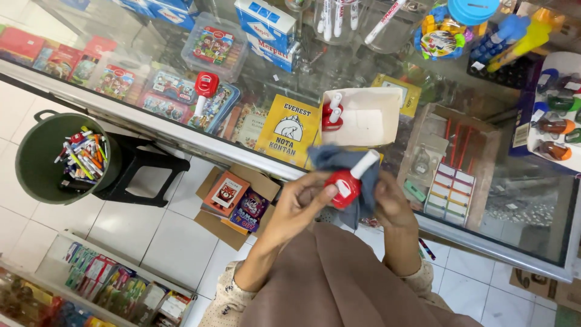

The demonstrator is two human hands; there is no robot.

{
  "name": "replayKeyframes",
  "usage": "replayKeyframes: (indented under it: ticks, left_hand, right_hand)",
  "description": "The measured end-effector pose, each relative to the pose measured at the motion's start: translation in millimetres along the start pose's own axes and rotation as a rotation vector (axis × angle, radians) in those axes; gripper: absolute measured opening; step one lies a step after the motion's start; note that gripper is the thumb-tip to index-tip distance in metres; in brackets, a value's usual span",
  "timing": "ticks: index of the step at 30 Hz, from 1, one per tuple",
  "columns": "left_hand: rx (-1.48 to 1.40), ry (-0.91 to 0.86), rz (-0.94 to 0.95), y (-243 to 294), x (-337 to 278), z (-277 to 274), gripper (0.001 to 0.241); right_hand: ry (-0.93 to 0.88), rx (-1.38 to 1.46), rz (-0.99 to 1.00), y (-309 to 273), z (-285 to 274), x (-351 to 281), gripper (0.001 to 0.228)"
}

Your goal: Cleaning and sorting various stationery items and small toys on a glass display counter.

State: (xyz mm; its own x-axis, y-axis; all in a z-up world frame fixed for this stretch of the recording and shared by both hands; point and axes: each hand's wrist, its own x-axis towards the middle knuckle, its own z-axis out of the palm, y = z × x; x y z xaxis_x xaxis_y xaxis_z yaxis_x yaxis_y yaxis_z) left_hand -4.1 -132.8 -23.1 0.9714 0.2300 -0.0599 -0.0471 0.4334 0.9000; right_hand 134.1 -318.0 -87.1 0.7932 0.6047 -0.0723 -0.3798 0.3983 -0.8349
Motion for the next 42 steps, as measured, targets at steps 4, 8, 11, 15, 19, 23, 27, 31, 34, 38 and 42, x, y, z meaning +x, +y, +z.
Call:
replayKeyframes:
  ticks: [4,8,11,15,19,23,27,31,34,38,42]
  left_hand:
    - [-0.416,-0.140,-0.276,17,1,6,0.040]
    - [-0.555,-0.170,-0.352,-49,-4,-23,0.032]
    - [-0.537,-0.184,-0.301,-43,-7,-16,0.038]
    - [-0.189,-0.016,0.109,-10,-4,5,0.034]
    - [0.039,0.203,0.258,11,-4,18,0.030]
    - [0.580,0.432,0.408,28,-1,25,0.029]
    - [0.614,0.432,0.460,16,-2,21,0.027]
    - [0.474,0.489,0.395,16,-3,28,0.025]
    - [0.184,0.486,0.281,18,-6,21,0.024]
    - [0.210,0.530,0.402,4,-3,13,0.026]
    - [0.549,0.553,0.534,-10,-4,7,0.031]
  right_hand:
    - [-0.397,-0.112,0.013,-25,34,10,0.056]
    - [-0.573,-0.123,-0.089,-28,47,13,0.046]
    - [-0.397,-0.160,-0.138,-20,45,10,0.037]
    - [-0.047,-0.280,-0.184,-13,51,9,0.025]
    - [0.131,-0.382,-0.302,13,32,1,0.024]
    - [0.073,-0.512,-0.412,-28,103,5,0.029]
    - [0.052,-0.598,-0.428,-22,107,7,0.030]
    - [0.204,-0.350,-0.302,5,85,12,0.031]
    - [0.207,-0.162,-0.241,7,68,16,0.034]
    - [0.062,-0.256,-0.346,-14,104,5,0.045]
    - [-0.067,-0.594,-0.438,-6,117,-4,0.052]
